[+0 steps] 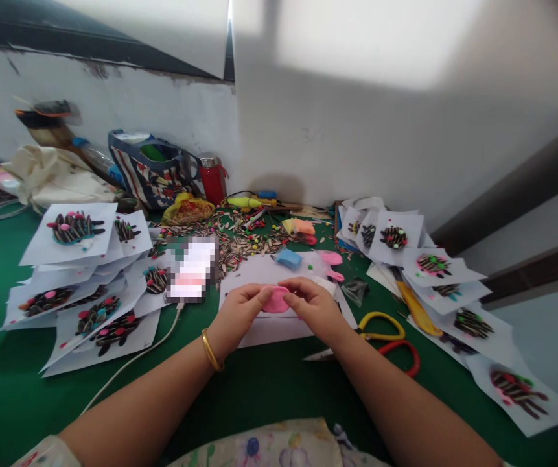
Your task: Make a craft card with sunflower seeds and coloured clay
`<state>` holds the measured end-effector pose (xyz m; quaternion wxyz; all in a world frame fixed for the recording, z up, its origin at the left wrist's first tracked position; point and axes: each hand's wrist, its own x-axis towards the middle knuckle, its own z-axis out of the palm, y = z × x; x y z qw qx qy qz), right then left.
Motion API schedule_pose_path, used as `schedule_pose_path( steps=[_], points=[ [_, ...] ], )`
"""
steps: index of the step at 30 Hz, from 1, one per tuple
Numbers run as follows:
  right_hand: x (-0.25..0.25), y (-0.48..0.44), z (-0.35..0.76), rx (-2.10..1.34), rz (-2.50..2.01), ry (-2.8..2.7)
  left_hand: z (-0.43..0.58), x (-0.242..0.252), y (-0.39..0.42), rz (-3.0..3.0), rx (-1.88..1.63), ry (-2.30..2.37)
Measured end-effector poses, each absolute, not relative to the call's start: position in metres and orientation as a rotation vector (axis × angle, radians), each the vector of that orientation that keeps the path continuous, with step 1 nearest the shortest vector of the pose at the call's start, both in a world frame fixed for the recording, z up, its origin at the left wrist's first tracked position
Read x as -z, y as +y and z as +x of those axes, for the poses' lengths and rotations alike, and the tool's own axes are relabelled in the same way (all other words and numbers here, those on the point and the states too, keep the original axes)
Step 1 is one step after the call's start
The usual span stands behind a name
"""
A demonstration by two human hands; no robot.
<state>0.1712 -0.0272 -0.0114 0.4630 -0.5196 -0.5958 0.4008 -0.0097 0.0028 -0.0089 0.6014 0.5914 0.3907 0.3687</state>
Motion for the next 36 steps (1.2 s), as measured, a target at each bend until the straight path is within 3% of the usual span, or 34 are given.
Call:
schedule_pose_path(
  steps=[13,36],
  points=[
    [0.0116,-0.0274,0.167,-0.832,-1.349,-1.527,-0.0108,0.015,0.0046,1.773,-0.997,1.072],
    [0.0024,-0.0307,0.1657,-0.888,-1.338,-1.657,-0.0105,0.01,0.0019,1.672,-1.013,1.014]
  ],
)
